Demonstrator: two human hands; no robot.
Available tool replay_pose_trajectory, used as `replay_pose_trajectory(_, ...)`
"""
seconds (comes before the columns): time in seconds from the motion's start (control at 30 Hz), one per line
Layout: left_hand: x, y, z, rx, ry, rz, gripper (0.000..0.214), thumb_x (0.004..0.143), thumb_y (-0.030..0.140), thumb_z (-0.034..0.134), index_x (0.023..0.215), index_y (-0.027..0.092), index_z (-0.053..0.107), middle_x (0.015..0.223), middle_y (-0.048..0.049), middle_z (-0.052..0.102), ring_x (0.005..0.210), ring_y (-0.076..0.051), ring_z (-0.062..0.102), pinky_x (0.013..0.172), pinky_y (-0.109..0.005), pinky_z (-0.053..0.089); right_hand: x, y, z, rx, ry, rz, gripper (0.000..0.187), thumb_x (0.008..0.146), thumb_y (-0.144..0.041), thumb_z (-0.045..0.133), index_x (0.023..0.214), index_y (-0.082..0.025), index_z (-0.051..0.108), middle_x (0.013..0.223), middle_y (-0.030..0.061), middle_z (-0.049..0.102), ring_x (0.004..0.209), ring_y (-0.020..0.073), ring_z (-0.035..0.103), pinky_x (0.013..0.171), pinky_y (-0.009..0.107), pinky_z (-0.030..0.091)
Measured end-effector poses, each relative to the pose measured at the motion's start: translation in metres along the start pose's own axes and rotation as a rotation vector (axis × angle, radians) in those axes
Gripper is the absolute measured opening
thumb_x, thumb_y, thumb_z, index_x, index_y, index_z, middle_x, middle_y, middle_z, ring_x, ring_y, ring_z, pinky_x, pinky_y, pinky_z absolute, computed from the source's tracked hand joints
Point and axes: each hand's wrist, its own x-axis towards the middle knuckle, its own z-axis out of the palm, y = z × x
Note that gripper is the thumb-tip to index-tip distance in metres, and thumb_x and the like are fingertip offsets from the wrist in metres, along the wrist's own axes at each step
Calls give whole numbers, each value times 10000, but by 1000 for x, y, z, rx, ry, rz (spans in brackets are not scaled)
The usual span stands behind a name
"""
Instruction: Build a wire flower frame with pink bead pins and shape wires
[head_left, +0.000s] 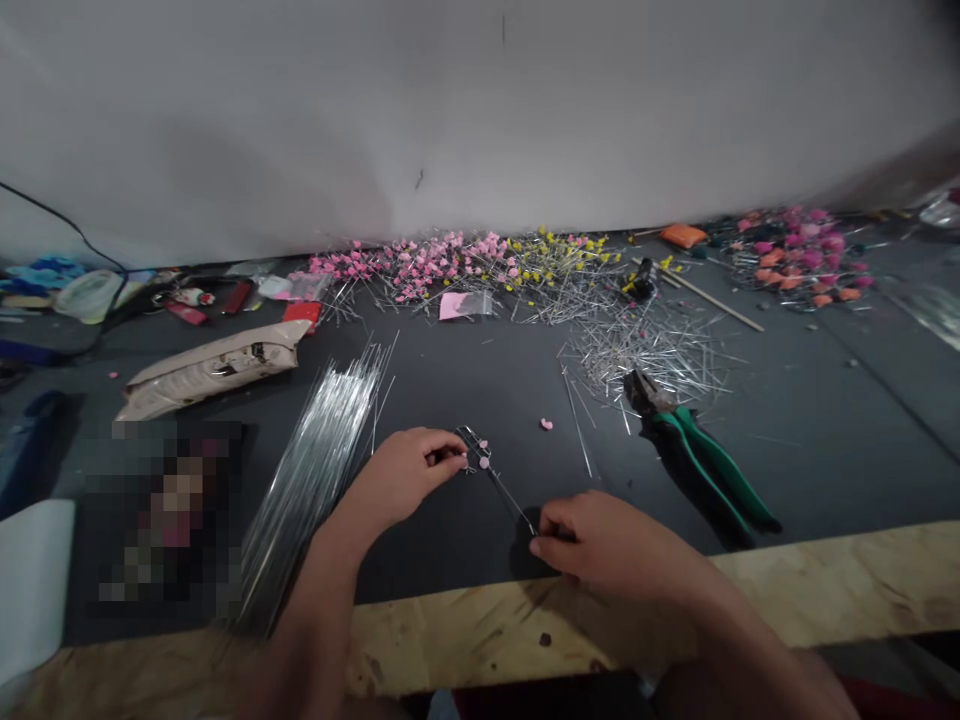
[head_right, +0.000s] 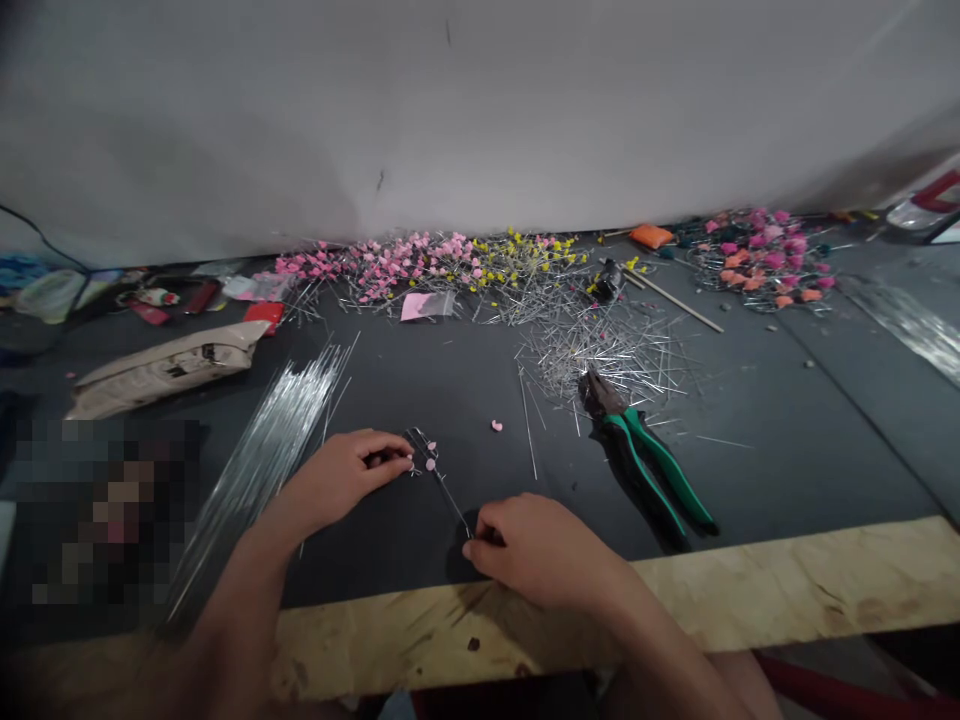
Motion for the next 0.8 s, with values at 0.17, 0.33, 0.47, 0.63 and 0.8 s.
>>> replay_pose_trajectory(0.17,-4,0,-4,-82,-20,-27,196,780,352,545,897,242,658,832,13,651,730,-129,561,659,-235,392,0,0,-1,15,-1,2,296,838,-364,446,676,-178,609,612,1,636,509,86,491,462,238,205)
replay_pose_trajectory(0.33,-4,8,-1,-77,-46,7,187,792,338,540,897,239,659,796,22,643,699,-118,545,643,-229,377,1,2,2,-8,14,-1,274,827,-362,463,689,-185,621,604,-2,627,507,89,485,461,243,193)
replay_pose_trajectory(0.47,-1,12,5,-30,-60,50,207,807,364,521,891,241,665,751,22,629,666,-117,530,609,-231,359,1,4,5,-37,22,-4,265,820,-361,473,681,-188,617,588,-10,613,502,85,470,459,245,183)
replay_pose_trajectory(0.63,2,12,8,23,-48,57,222,808,379,518,893,241,671,753,13,635,678,-129,540,599,-235,355,1,3,4,-49,23,-15,266,827,-365,467,697,-190,620,598,-10,612,501,82,463,466,242,189)
replay_pose_trajectory(0.8,2,12,8,62,-46,72,222,814,372,513,898,241,671,830,-1,661,762,-151,573,630,-244,373,0,3,4,-64,17,-10,255,828,-360,469,702,-193,615,604,-13,612,499,78,457,465,238,194)
